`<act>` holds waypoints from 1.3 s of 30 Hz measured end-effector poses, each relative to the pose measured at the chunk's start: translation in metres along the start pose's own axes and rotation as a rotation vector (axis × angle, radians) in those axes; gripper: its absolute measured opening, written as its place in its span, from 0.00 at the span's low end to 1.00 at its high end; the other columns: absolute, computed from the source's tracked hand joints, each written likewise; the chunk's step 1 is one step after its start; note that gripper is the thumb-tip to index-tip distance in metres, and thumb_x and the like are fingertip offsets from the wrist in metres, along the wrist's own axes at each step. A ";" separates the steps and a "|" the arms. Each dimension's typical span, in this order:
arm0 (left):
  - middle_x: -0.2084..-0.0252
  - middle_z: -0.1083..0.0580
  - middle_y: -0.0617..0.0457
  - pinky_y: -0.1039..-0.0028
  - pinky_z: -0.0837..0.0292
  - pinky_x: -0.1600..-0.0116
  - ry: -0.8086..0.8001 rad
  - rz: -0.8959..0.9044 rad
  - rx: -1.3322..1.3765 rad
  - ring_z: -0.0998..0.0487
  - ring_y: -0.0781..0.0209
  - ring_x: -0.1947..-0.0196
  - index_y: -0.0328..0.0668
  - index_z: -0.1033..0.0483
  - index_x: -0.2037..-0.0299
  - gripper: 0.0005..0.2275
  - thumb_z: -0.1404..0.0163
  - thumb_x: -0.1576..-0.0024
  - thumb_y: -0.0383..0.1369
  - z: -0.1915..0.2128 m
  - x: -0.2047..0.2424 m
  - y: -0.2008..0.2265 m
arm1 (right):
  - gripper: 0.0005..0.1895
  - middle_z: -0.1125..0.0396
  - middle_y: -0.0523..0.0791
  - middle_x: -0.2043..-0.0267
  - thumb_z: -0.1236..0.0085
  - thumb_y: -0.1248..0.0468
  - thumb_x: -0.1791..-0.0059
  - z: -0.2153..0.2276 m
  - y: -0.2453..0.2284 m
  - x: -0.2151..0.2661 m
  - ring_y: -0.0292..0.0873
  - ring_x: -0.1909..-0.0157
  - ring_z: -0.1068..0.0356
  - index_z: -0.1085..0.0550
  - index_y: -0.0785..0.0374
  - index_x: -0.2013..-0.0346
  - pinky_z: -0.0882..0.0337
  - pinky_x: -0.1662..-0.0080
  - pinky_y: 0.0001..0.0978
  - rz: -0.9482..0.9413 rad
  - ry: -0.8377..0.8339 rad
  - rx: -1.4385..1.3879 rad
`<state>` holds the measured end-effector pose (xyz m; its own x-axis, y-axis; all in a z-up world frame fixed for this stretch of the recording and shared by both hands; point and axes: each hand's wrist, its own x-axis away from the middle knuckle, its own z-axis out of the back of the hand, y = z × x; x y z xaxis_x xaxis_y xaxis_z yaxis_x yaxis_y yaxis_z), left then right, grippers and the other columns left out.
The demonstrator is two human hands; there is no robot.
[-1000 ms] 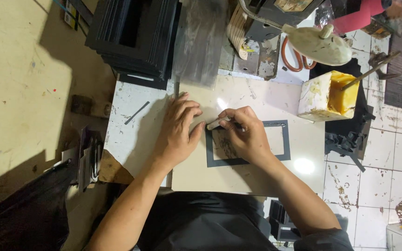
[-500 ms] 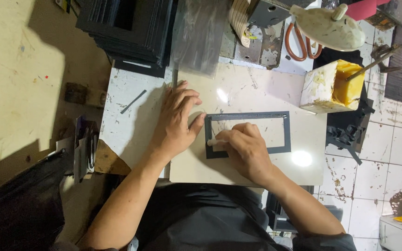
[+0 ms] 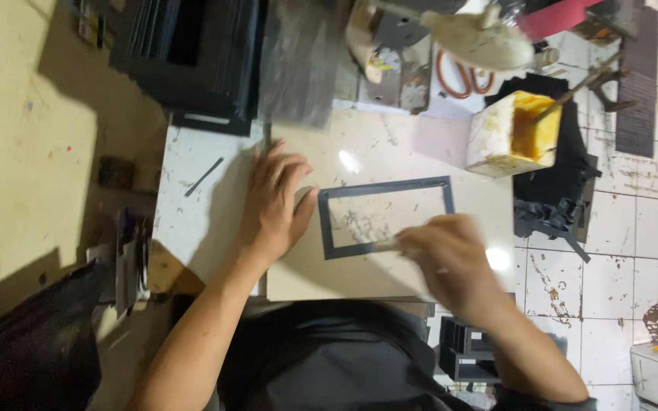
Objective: Applying glue to the edges of rectangular leather pieces using an applicator.
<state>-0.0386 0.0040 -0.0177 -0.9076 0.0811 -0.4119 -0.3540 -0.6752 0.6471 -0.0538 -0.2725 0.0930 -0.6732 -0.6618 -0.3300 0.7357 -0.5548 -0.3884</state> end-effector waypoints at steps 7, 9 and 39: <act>0.41 0.31 0.40 0.40 0.57 0.27 -0.261 -0.260 -0.117 0.42 0.35 0.31 0.36 0.26 0.49 0.16 0.44 0.44 0.36 -0.004 0.000 0.082 | 0.09 0.28 0.48 0.58 0.37 0.70 0.46 0.087 0.080 0.006 0.48 0.55 0.30 0.21 0.63 0.51 0.30 0.53 0.38 -0.448 0.441 0.298; 0.40 0.32 0.40 0.39 0.58 0.27 -0.329 -0.273 -0.116 0.43 0.34 0.30 0.38 0.26 0.52 0.13 0.45 0.44 0.35 -0.022 0.003 0.083 | 0.08 0.27 0.48 0.58 0.37 0.70 0.47 0.089 0.109 0.000 0.49 0.54 0.31 0.21 0.63 0.53 0.30 0.53 0.38 -0.460 0.436 0.291; 0.31 0.36 0.41 0.57 0.44 0.28 -0.290 0.021 -0.030 0.37 0.44 0.30 0.41 0.47 0.29 0.37 0.41 0.47 0.37 -0.009 -0.039 0.015 | 0.08 0.29 0.43 0.68 0.41 0.64 0.47 0.106 0.149 -0.006 0.32 0.68 0.37 0.21 0.65 0.57 0.37 0.65 0.27 -0.701 0.085 -0.190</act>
<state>-0.0068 -0.0161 0.0020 -0.9428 0.2699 -0.1956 -0.3316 -0.6997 0.6329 0.0678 -0.4046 0.1280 -0.9904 -0.1377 -0.0116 0.1096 -0.7316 -0.6729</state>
